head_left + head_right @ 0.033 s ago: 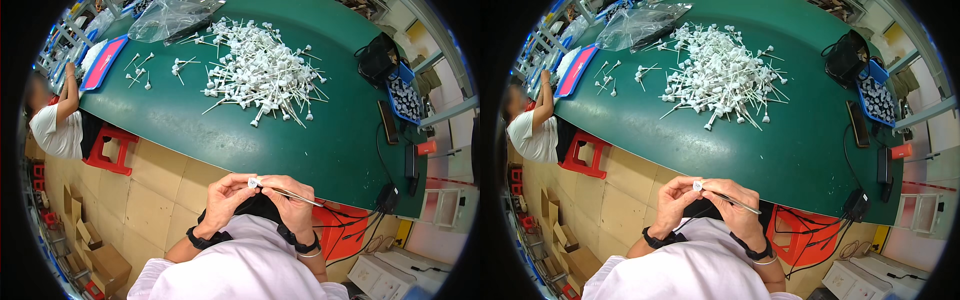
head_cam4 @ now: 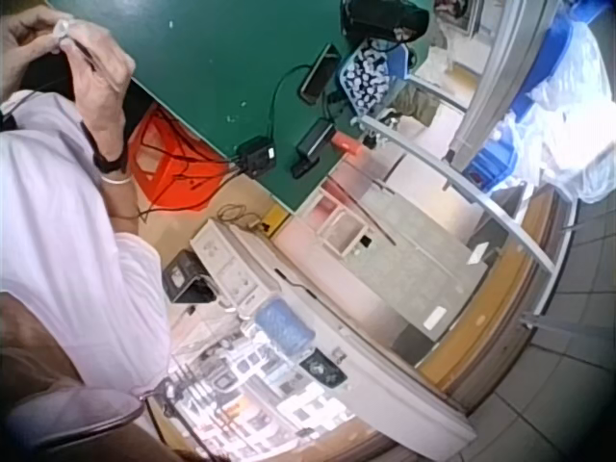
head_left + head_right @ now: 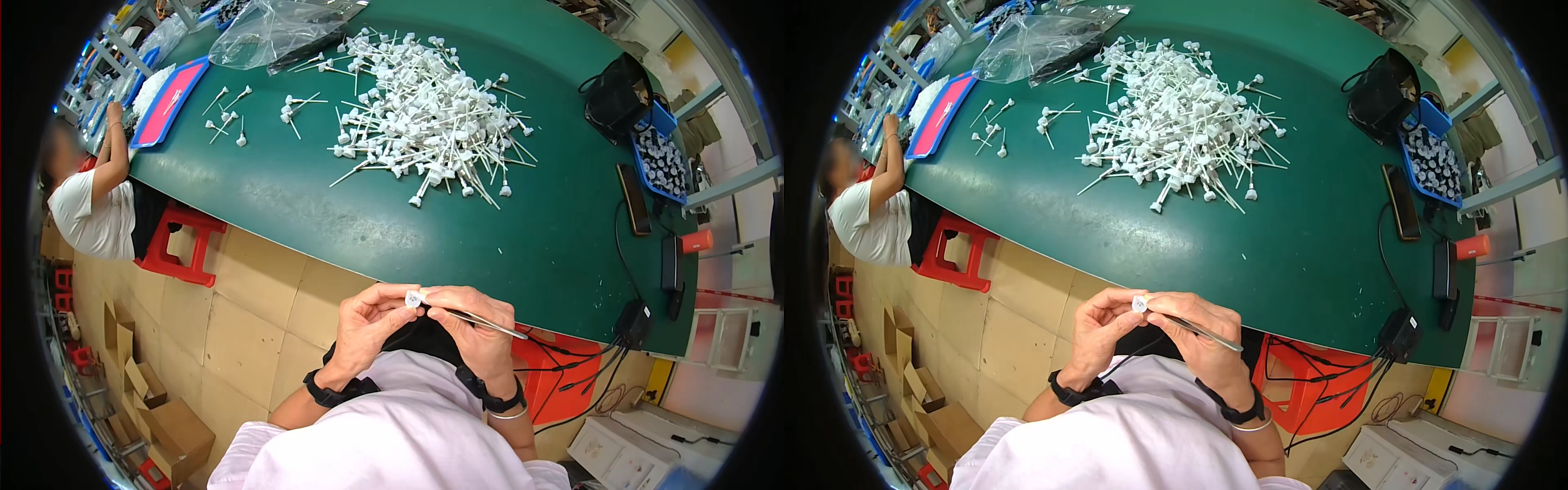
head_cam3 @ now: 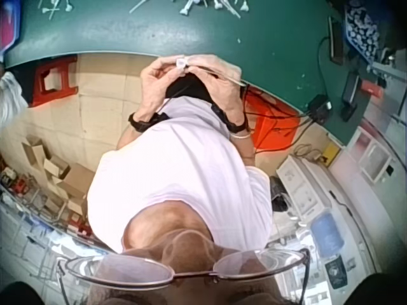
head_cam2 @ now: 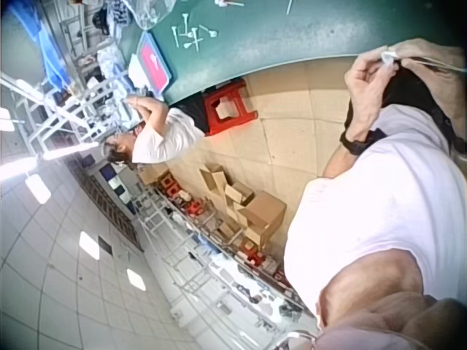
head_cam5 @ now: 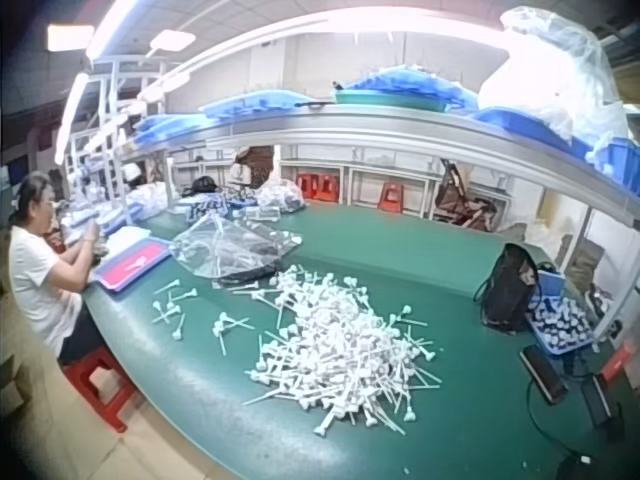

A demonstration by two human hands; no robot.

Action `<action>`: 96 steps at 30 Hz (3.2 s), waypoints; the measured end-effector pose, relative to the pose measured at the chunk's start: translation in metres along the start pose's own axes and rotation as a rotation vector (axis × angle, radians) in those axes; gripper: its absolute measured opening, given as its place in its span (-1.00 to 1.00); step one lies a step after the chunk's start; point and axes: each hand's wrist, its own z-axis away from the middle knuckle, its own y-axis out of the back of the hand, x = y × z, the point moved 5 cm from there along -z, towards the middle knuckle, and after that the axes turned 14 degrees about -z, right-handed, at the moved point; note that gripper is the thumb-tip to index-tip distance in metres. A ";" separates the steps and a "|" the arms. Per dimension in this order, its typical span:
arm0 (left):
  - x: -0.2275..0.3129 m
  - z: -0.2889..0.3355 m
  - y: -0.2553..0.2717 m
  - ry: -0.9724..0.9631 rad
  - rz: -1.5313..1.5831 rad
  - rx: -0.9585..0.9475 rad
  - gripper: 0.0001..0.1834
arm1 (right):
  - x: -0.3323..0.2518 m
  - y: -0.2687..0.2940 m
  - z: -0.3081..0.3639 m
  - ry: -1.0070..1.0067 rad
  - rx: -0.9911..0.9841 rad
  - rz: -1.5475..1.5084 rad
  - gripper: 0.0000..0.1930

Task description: The recorder is using tweezers and hands to assemble small white plastic electronic or mechanical components at a factory workstation.

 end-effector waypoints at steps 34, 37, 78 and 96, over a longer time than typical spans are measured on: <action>-0.002 -0.002 0.001 0.025 -0.040 -0.025 -0.67 | 0.000 0.005 -0.003 0.021 -0.077 0.060 -0.82; -0.002 -0.002 0.001 -0.005 -0.087 -0.035 -0.67 | -0.003 0.004 -0.006 0.000 -0.121 0.099 -0.84; -0.004 0.000 0.002 0.021 -0.041 0.002 -0.68 | -0.003 -0.001 -0.005 -0.004 -0.117 0.126 -0.78; -0.001 0.002 0.001 -0.042 -0.115 0.034 -0.68 | -0.004 -0.001 -0.007 0.001 -0.127 0.114 -0.80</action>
